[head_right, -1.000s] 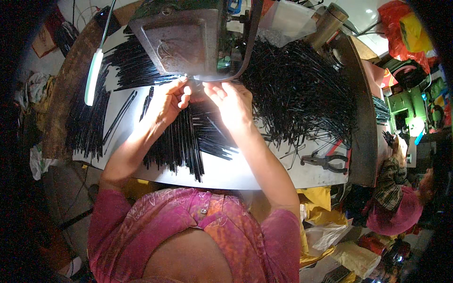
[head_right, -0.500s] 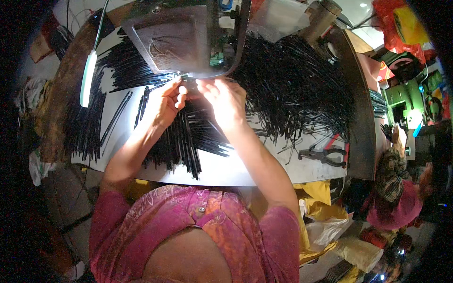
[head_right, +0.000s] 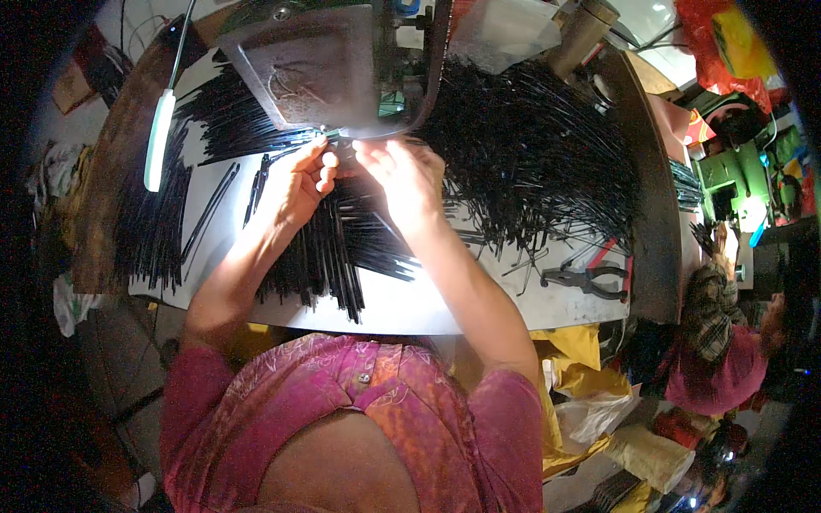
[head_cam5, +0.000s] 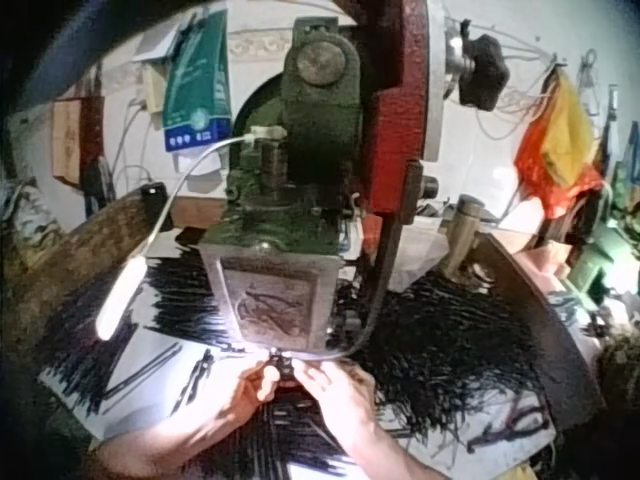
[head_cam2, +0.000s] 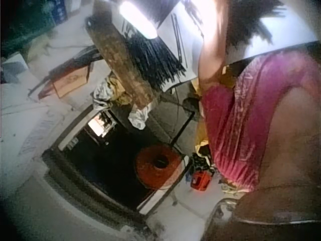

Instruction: The person repeatedly picks up thin rods from a workbench, aligns their ends with small metal fittings under a pressing machine, and sets the processed rods back onto the table.

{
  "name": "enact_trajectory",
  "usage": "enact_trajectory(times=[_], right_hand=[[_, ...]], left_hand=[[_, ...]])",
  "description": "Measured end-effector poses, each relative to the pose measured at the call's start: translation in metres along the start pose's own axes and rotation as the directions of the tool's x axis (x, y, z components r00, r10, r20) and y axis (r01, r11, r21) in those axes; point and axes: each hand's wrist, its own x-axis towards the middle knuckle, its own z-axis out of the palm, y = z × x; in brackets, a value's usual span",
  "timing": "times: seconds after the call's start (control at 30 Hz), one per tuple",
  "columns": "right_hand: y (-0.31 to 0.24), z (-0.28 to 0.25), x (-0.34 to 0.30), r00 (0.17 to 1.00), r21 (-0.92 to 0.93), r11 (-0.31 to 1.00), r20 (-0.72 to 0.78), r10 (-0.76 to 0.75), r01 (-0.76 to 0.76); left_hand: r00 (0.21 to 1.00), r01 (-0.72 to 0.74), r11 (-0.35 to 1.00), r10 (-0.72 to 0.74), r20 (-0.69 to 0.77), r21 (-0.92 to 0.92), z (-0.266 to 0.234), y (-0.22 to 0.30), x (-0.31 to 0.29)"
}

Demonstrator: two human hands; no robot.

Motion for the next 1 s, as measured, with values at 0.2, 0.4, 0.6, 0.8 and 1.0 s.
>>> enact_trajectory(times=[0.2, 0.4, 0.6, 0.8, 1.0], right_hand=[[0.002, -0.004, 0.002, 1.000, -0.019, 1.000, -0.024, -0.002, 0.002], [0.011, -0.006, 0.007, 0.976, -0.138, 0.969, 0.102, -0.193, 0.206], [-0.019, -0.007, -0.010, 0.995, -0.172, 0.981, 0.021, 0.098, -0.093], [-0.091, -0.042, -0.049, 0.996, -0.803, 0.595, 0.060, 0.067, 0.008], [-0.161, -0.094, -0.087, 0.969, -0.959, -0.166, 0.242, -0.059, 0.229]], left_hand=[[0.999, 0.038, 0.999, -0.038, 0.001, -0.003, -0.001, 0.001, 0.001], [0.994, 0.039, 0.992, -0.026, 0.102, -0.124, -0.011, -0.004, 0.002], [0.999, 0.029, 0.999, -0.028, 0.039, -0.035, -0.023, 0.002, 0.011], [0.979, 0.121, 0.989, -0.134, 0.153, 0.089, -0.030, 0.019, 0.009], [0.936, 0.130, 0.991, -0.133, 0.326, 0.031, -0.045, 0.014, 0.009]])
